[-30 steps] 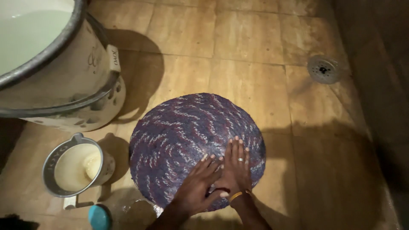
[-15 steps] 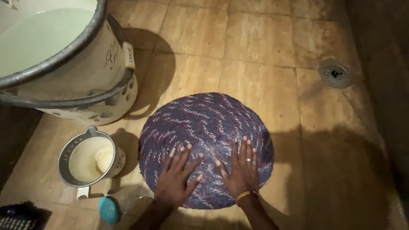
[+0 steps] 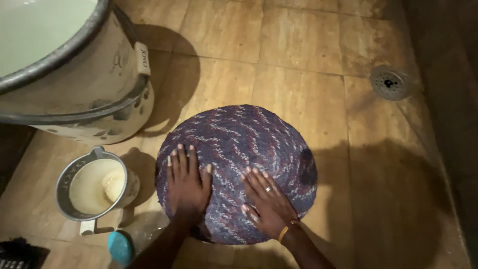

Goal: The person scrubs a dark patterned doormat on the floor using a blue scrubbing tool and water from a nearby bucket. They repeatedly rub the mat surface with both hands and the tool, occasionally pausing to adjust grip or position.

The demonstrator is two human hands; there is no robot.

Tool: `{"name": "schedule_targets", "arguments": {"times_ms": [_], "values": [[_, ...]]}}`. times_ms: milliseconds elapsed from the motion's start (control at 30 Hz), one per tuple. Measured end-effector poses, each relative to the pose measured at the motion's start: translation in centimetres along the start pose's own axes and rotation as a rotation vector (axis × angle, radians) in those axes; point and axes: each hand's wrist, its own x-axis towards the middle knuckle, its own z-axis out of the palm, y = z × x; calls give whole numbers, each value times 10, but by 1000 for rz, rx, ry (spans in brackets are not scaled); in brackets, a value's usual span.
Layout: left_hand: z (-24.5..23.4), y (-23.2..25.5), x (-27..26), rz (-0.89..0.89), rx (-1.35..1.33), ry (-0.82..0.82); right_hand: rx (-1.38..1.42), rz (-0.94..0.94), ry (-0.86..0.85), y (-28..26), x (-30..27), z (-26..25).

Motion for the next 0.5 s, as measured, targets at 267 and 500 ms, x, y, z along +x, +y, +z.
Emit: {"name": "schedule_targets", "arguments": {"times_ms": [267, 500], "values": [[1, -14, -19, 551, 58, -134, 15, -115, 11, -8, 4, -8], [-16, -16, -23, 593, -128, -216, -67, -64, 67, -23, 25, 9]]}}
